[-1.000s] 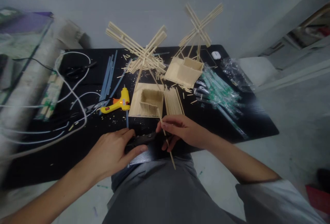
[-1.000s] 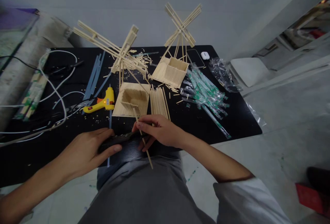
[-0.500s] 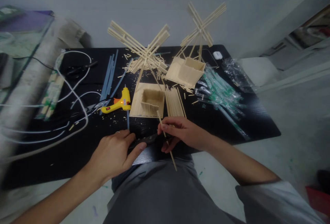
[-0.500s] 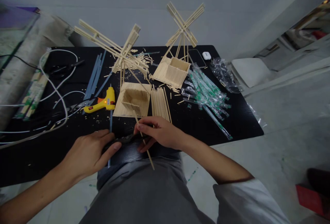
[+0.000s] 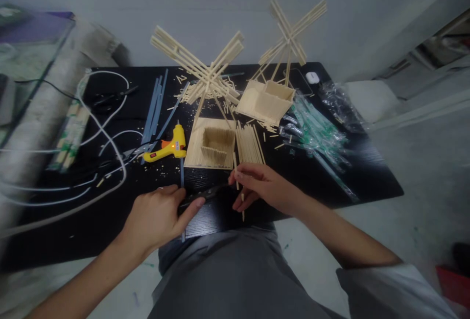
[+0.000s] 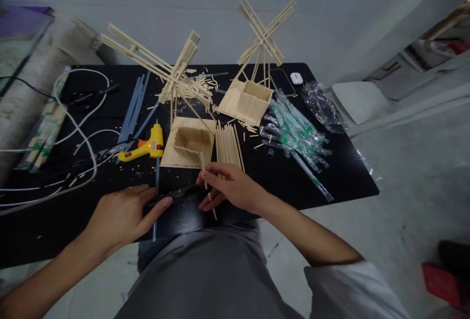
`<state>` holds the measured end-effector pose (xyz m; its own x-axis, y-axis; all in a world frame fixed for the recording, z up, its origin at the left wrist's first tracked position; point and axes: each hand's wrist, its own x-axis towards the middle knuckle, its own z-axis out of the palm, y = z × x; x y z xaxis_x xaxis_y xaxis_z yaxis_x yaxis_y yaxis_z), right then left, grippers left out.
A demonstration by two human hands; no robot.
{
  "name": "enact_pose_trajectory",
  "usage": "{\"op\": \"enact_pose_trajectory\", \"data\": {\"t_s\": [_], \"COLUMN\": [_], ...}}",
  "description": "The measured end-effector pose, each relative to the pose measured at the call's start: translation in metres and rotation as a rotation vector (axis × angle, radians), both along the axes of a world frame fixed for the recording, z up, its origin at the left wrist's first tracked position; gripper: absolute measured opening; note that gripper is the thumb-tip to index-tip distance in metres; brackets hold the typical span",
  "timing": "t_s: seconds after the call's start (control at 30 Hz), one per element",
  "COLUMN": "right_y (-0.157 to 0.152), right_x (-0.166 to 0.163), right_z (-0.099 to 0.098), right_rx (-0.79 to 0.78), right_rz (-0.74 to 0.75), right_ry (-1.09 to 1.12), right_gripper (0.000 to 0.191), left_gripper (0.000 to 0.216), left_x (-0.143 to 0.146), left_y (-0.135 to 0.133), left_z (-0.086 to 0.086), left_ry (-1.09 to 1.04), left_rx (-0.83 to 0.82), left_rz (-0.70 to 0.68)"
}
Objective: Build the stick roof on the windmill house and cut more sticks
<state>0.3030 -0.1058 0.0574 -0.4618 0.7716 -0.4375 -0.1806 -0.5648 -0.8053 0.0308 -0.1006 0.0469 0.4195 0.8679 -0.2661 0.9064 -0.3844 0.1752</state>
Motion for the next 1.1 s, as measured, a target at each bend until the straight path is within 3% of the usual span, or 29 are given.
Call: {"op": "enact_pose_trajectory", "data": {"t_s": [0.1,0.23,0.33,0.43,0.5,0.6,0.7,0.8,0.97,1.1], "right_y": [0.002,0.013,0.023,0.028,0.027,0.022,0.017,0.014,0.005,-0.002], "right_x": [0.021,0.064,0.088,0.093,0.086,0.063,0.034,0.007,-0.019,-0.024], "right_z": [0.012,0.024,0.018,0.007,0.003,0.003,0.006,0.004,-0.003,-0.008], "right_rx": [0.070,0.208,0.217,0.138,0.108,0.074,0.046,0.045,0.050,0.074], "right_rz": [-0.090,-0.324,-0.438,-0.449,-0.430,-0.369,-0.317,-0.345,-0.391,-0.418], "right_ry": [-0.086,-0.305,-0.377,-0.337,-0.255,-0.083,0.077,0.185,0.238,0.195], "right_gripper": [0.038,0.036,0.040,0.038,0.032,0.026,0.028,0.030,0.036,0.037], "left_gripper": [0.065,0.063,0.069,0.079,0.082,0.076,0.050,0.031,0.025,0.023], "left_x": [-0.009,-0.024,-0.032,-0.034,-0.032,-0.021,-0.002,0.021,0.046,0.042], "left_y": [0.005,0.010,0.011,0.011,0.009,0.007,0.003,-0.005,-0.020,-0.026], "left_z": [0.000,-0.004,-0.012,-0.022,-0.026,-0.023,-0.014,-0.008,-0.009,-0.010], "left_ry": [-0.061,-0.335,-0.526,-0.667,-0.744,-0.846,-0.915,-0.967,-1.028,-1.040], "left_rx": [-0.003,-0.057,-0.051,-0.117,-0.164,-0.183,-0.159,-0.258,-0.335,-0.300], "left_rz": [0.057,0.111,0.222,0.387,0.457,0.455,0.455,0.457,0.468,0.480]}}
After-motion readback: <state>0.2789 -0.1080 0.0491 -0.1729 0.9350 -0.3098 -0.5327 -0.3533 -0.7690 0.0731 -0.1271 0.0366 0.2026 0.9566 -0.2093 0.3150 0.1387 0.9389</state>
